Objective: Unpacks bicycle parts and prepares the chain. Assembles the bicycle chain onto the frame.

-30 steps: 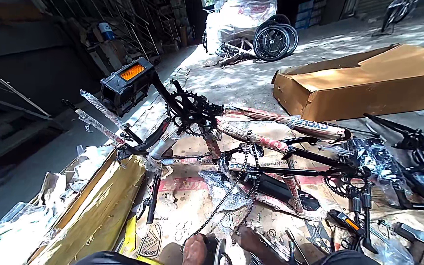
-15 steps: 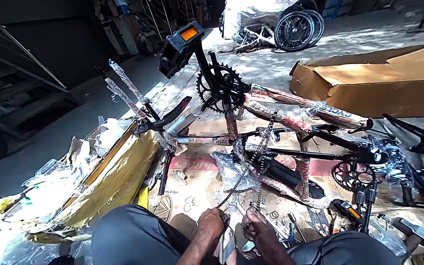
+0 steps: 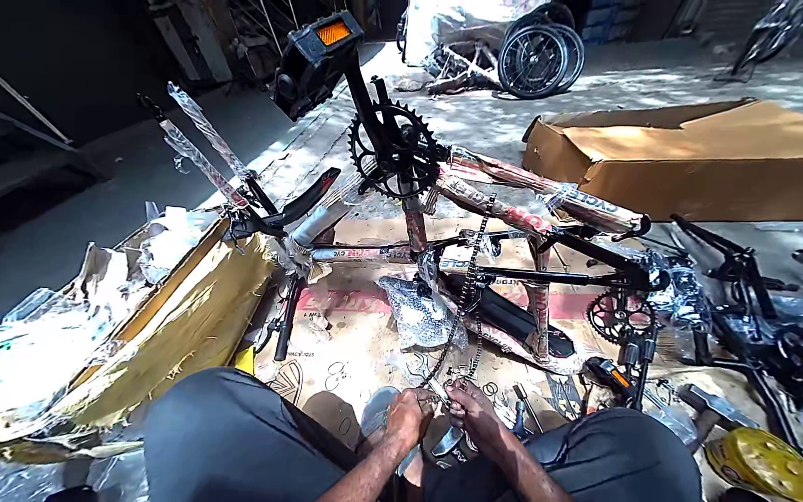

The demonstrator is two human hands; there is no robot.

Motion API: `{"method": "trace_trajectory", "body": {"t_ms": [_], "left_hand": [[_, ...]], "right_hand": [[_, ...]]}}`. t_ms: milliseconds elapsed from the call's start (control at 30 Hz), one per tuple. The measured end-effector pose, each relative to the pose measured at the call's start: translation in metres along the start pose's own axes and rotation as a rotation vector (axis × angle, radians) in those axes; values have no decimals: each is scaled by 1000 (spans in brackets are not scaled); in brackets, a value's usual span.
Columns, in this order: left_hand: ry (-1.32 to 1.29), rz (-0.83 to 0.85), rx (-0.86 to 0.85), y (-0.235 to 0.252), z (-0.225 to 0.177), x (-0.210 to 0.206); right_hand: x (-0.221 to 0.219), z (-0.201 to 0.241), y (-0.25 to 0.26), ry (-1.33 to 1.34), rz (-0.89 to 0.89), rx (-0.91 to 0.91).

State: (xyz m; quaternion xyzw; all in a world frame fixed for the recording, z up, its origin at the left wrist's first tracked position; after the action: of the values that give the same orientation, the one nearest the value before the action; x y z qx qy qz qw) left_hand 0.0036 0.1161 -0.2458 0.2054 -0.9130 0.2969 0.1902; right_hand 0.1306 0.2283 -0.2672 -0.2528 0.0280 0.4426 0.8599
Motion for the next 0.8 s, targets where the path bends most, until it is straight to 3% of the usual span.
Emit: {"method": "trace_trajectory", "body": {"t_ms": [367,800], "left_hand": [[113,-110,-2,-4,-6,-7],[54,-62,2,4,2,-12]], "right_hand": [[4,-14,21,-92,-185,-36],[3,-15,24,-111,-164,-11]]}}
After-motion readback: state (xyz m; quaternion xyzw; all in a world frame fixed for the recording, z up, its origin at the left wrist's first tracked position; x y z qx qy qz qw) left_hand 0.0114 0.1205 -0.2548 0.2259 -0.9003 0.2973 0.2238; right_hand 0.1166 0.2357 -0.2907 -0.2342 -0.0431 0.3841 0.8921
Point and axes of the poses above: each hand's wrist, its own y-axis towards the middle knuckle, its own x-axis out of the back of the hand, z = x × y, the point moved 1 cm from there along y, towards the middle knuckle, and after that the axes turned 14 degrees about -y, right-handed, at the moved point
